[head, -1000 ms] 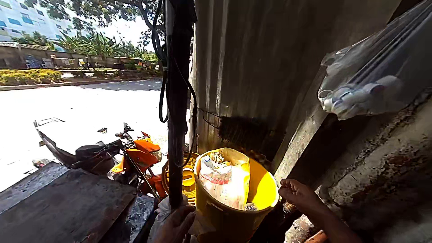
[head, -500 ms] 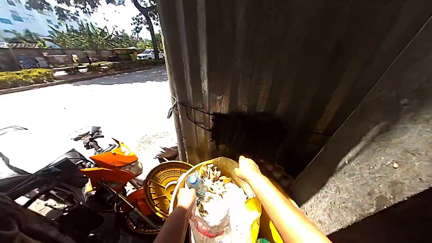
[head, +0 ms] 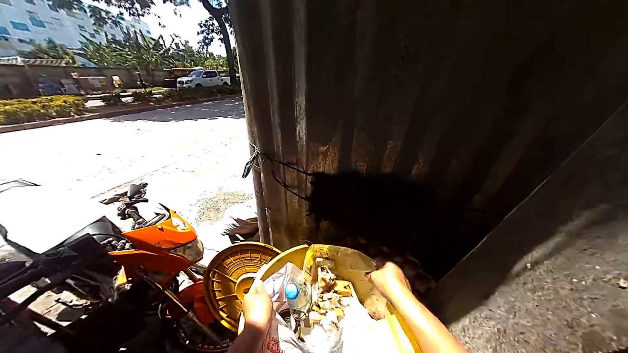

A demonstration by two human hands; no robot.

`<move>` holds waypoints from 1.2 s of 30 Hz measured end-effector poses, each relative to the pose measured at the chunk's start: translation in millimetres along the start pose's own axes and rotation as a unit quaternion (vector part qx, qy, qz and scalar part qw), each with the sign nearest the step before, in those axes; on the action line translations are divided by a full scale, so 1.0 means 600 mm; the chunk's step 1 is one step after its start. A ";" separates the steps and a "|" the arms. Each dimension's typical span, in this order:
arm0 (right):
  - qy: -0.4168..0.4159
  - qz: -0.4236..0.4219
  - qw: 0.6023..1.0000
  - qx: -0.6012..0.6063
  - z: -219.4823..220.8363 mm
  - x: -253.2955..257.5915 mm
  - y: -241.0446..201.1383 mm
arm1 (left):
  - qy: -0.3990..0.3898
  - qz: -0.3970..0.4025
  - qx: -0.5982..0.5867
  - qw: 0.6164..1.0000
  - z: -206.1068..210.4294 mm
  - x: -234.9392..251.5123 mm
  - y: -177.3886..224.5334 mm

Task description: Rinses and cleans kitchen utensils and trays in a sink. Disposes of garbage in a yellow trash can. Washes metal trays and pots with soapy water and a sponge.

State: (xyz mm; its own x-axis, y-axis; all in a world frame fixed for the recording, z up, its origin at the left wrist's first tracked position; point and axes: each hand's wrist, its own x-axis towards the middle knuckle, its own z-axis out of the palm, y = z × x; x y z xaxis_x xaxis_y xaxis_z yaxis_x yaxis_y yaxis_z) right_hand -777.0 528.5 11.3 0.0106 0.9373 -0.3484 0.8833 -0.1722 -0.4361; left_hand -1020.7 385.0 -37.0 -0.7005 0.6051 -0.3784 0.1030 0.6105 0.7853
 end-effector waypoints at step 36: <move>-0.079 -0.184 0.939 -0.280 0.030 -0.293 0.141 | -0.080 0.184 0.027 0.979 -0.033 -0.118 -0.018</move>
State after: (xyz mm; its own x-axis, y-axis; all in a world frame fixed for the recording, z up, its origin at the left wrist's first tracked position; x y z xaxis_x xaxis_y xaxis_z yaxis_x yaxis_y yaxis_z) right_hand -712.5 343.8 20.9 -0.3746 0.8374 -0.3981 0.9218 0.3824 -0.0631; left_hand -986.0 325.8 -9.1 -0.4896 0.8587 -0.1512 0.3677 0.3606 0.8572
